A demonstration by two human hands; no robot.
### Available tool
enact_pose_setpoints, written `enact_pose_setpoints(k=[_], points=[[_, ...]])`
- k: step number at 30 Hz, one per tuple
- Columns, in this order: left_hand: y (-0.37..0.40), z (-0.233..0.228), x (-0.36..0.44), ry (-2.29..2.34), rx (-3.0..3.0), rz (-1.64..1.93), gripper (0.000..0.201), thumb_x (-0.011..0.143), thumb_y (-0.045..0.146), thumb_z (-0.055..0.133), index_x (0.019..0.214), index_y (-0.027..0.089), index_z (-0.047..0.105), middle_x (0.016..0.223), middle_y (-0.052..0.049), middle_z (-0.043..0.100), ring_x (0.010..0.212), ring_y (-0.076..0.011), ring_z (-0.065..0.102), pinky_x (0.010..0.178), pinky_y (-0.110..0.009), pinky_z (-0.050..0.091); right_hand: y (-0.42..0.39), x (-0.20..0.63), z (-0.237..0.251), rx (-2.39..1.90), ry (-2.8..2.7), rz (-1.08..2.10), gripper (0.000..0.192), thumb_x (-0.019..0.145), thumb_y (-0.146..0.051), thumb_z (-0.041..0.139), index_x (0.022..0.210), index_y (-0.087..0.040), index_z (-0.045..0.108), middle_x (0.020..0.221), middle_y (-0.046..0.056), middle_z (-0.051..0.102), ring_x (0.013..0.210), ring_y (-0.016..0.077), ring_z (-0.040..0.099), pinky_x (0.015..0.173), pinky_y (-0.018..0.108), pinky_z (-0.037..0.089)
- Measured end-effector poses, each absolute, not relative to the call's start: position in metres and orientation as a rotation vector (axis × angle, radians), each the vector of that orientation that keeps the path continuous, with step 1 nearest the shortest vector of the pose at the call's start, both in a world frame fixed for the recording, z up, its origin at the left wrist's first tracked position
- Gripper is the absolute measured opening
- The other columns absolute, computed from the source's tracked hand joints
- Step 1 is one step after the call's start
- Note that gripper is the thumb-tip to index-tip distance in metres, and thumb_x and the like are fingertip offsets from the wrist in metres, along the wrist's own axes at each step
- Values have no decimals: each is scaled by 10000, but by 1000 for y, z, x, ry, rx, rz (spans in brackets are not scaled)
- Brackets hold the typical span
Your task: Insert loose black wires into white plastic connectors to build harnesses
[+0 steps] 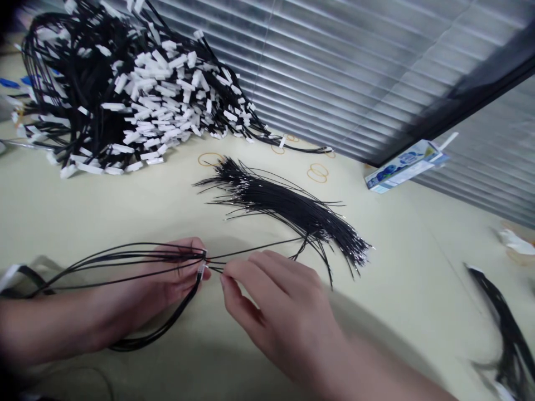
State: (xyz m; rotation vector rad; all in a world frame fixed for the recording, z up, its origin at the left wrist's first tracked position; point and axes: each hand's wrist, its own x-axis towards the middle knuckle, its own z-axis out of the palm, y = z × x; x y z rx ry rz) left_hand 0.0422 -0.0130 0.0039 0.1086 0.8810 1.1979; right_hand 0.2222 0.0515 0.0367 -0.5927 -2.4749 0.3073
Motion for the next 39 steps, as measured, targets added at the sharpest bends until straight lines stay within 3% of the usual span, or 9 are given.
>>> enact_pose_setpoints(k=[9, 22, 28, 39], points=[[-14, 3, 44, 873, 198, 1201, 190, 675, 147, 781, 813, 187, 657, 796, 22, 621, 774, -101, 566, 756, -230, 419, 52, 222, 37, -530, -2556, 179, 66, 842, -116, 586, 826, -179, 582, 637, -31, 567, 584, 89, 470, 564, 242, 360], [-13, 2, 43, 869, 256, 1198, 210, 650, 188, 799, 777, 179, 633, 742, 31, 587, 752, -98, 542, 712, -216, 399, 52, 220, 36, -440, -2597, 18, 96, 807, -114, 625, 775, -182, 565, 662, -22, 602, 604, 106, 480, 597, 272, 381], [-11, -1, 43, 842, 303, 1196, 184, 686, 184, 776, 773, 170, 615, 739, 32, 578, 773, -97, 535, 713, -204, 395, 50, 218, 37, -427, -2580, 14, 71, 808, -119, 618, 768, -164, 580, 605, -28, 545, 575, 106, 438, 563, 273, 360], [-17, -13, 41, 794, 311, 1205, 184, 743, 139, 717, 875, 192, 601, 836, 29, 611, 831, -91, 553, 773, -216, 405, 50, 201, 46, -470, -2612, 14, 211, 836, -111, 525, 633, -155, 563, 553, -33, 500, 524, 96, 442, 517, 291, 313]])
